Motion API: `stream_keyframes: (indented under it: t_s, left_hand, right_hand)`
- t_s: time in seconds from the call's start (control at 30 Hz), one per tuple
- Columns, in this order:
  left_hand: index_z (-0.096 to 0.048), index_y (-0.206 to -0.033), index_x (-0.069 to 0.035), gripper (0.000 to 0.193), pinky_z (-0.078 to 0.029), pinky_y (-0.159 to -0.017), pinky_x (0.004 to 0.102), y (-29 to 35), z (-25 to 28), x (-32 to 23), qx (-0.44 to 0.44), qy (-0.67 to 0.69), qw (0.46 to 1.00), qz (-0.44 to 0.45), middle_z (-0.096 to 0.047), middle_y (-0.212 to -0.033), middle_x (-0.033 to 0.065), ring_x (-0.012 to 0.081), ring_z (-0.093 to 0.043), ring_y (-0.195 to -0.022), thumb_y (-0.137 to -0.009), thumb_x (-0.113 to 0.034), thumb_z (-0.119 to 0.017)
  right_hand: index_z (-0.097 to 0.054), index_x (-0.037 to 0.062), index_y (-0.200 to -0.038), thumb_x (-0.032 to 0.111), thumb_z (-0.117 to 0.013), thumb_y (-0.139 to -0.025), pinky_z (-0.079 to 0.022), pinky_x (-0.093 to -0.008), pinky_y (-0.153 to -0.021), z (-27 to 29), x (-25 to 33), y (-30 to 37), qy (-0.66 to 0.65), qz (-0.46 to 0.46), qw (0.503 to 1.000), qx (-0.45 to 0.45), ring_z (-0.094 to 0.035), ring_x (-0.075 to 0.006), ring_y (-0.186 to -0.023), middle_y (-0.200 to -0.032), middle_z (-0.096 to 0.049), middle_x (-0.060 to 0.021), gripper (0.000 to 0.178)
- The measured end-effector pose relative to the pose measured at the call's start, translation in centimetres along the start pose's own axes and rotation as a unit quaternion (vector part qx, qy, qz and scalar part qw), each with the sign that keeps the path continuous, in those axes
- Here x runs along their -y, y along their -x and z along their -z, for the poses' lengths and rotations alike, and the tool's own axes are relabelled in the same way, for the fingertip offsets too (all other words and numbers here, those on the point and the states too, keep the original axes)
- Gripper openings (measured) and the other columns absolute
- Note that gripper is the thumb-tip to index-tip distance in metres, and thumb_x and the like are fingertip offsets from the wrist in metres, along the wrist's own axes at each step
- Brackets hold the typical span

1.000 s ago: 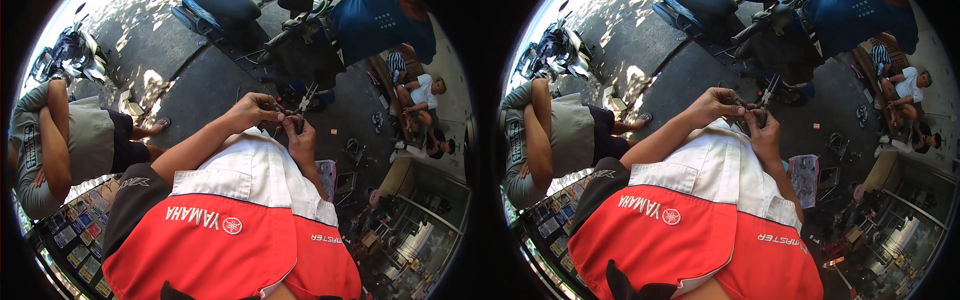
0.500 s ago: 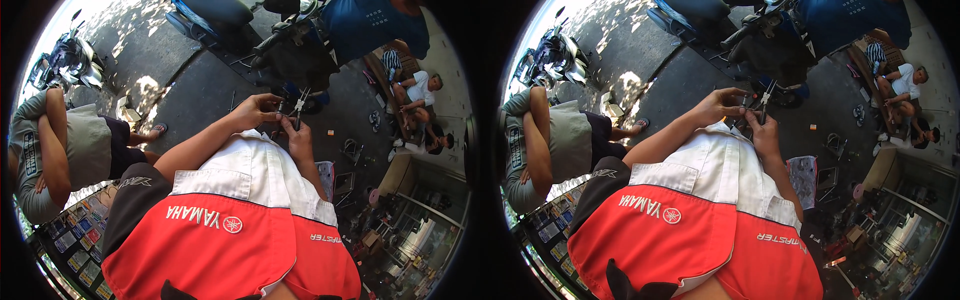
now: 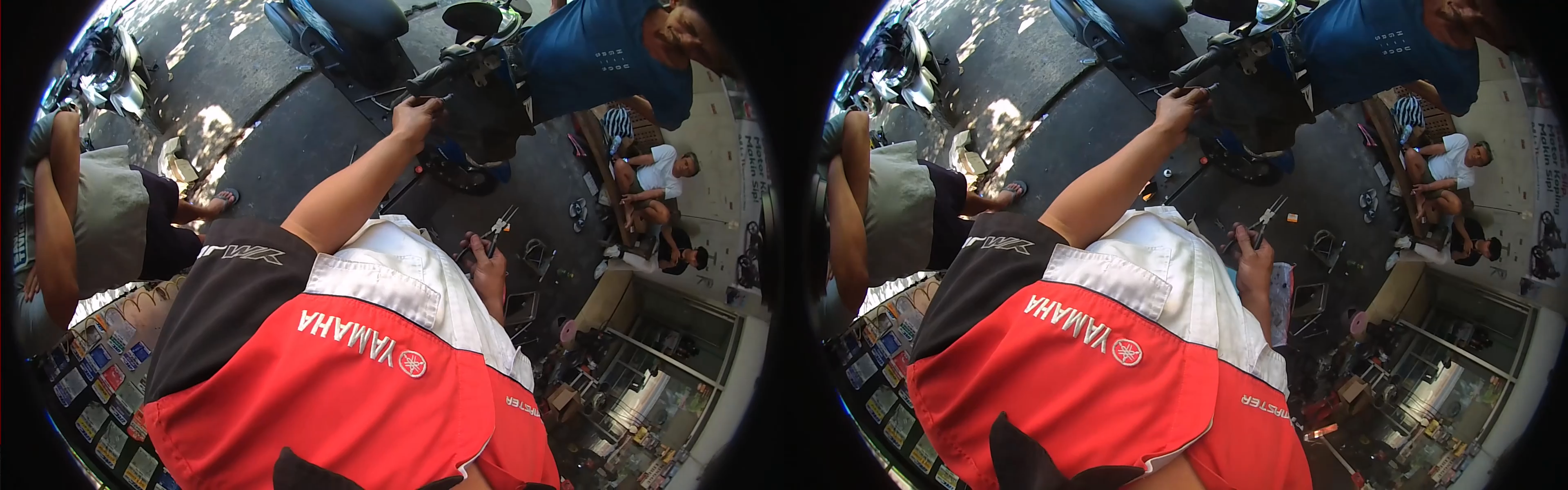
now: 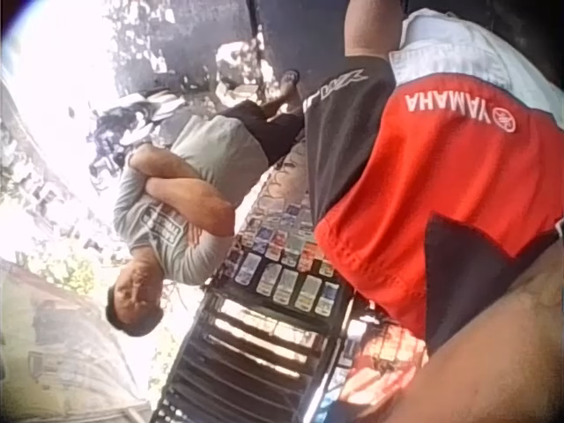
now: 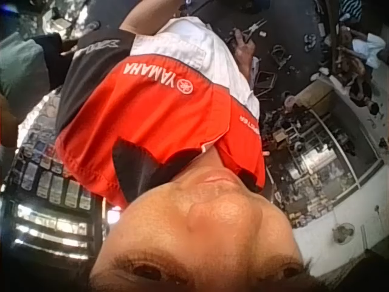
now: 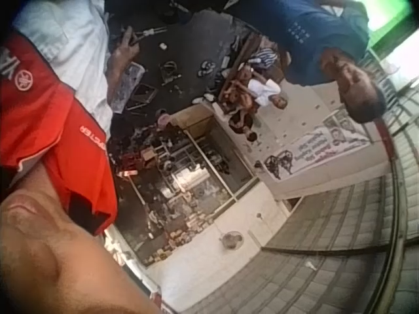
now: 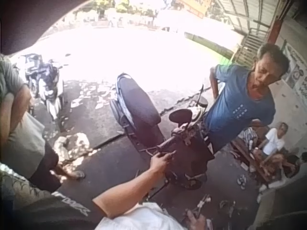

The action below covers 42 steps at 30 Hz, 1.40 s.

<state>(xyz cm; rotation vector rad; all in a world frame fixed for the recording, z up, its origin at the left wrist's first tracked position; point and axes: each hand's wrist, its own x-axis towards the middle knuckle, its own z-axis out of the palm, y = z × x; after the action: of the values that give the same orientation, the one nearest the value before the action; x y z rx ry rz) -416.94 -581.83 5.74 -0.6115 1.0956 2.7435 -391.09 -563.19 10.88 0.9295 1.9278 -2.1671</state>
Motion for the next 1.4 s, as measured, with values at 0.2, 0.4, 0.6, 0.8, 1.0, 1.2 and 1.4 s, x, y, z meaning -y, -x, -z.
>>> stream_keyframes:
  t_s: [0.2, 0.4, 0.6, 0.8, 1.0, 1.2, 1.4]
  left_hand:
    - [-0.069, -0.093, 0.001, 0.01, -0.057, -0.07, 0.0301, -5.9, -1.9, 2.2, -0.003, 0.011, 1.0, -0.026, -0.071, -0.087, 0.0082, 0.0176, -0.07, -0.077, -0.087, -0.006, -0.073]
    - [-0.071, -0.087, 0.001, 0.006, -0.055, -0.064, 0.0299, -3.3, -0.5, 2.7, -0.025, 0.007, 0.999, -0.034, -0.071, -0.082, 0.007, 0.0173, -0.069, -0.07, -0.085, -0.004, -0.073]
    - [-0.072, -0.082, 0.0, 0.005, -0.053, -0.062, 0.0297, -3.2, -2.1, 2.3, -0.053, 0.013, 0.996, -0.075, -0.071, -0.077, 0.0065, 0.0162, -0.067, -0.066, -0.081, -0.005, -0.074]
    - [-0.073, -0.084, 0.0, 0.005, -0.053, -0.062, 0.0303, -6.5, -3.2, 4.0, -0.05, -0.005, 0.997, -0.065, -0.071, -0.077, 0.0058, 0.0162, -0.067, -0.067, -0.081, -0.003, -0.074]
    - [-0.071, -0.091, 0.001, 0.009, -0.056, -0.065, 0.0323, -5.4, -3.6, 3.2, -0.02, 0.036, 0.995, -0.088, -0.071, -0.083, 0.0057, 0.018, -0.068, -0.069, -0.082, 0.0, -0.073]
    - [-0.07, -0.091, -0.001, 0.008, -0.056, -0.067, 0.0326, -5.5, -4.4, 3.6, -0.016, 0.003, 0.996, -0.086, -0.071, -0.084, 0.0066, 0.019, -0.068, -0.071, -0.083, -0.002, -0.073]
    - [-0.07, -0.093, 0.0, 0.01, -0.057, -0.071, 0.0321, -6.3, -5.5, 3.9, -0.042, 0.042, 0.997, -0.047, -0.072, -0.089, 0.0083, 0.0197, -0.07, -0.076, -0.086, -0.006, -0.074]
  right_hand:
    - [-0.066, -0.0048, -0.106, 0.017, -0.069, -0.097, -0.06, -0.0357, -0.071, 2.6, 1.0, -3.3, -0.021, -0.009, 0.999, -0.039, -0.068, -0.0193, -0.083, -0.096, -0.069, -0.0111, 0.024]
    - [-0.065, -0.0035, -0.109, 0.023, -0.07, -0.097, -0.056, -0.0325, -0.065, 2.1, -0.5, 2.6, 0.051, -0.021, 0.997, -0.058, -0.068, -0.0201, -0.077, -0.094, -0.068, -0.0102, 0.03]
    - [-0.064, -0.0039, -0.11, 0.025, -0.068, -0.098, -0.055, -0.0316, -0.065, 2.1, -0.2, 3.8, 0.06, -0.022, 0.995, -0.07, -0.068, -0.0206, -0.077, -0.094, -0.068, -0.0102, 0.032]
    - [-0.064, -0.0057, -0.111, 0.023, -0.067, -0.099, -0.057, -0.033, -0.07, 3.6, 1.0, 0.6, 0.062, -0.016, 0.996, -0.064, -0.068, -0.0207, -0.084, -0.094, -0.068, -0.0116, 0.032]
    - [-0.064, -0.0064, -0.112, 0.024, -0.067, -0.099, -0.059, -0.0348, -0.076, 3.8, 0.7, 0.7, 0.06, -0.026, 0.995, -0.074, -0.068, -0.0208, -0.085, -0.097, -0.069, -0.0127, 0.033]
    - [-0.065, -0.006, -0.112, 0.024, -0.067, -0.099, -0.059, -0.036, -0.077, 4.3, 0.4, 0.2, 0.048, -0.022, 0.996, -0.071, -0.068, -0.0211, -0.089, -0.098, -0.069, -0.0125, 0.033]
    - [-0.065, -0.006, -0.113, 0.024, -0.066, -0.1, -0.058, -0.036, -0.076, 4.5, 0.4, 0.5, 0.038, -0.025, 0.996, -0.073, -0.068, -0.0218, -0.09, -0.099, -0.069, -0.013, 0.033]
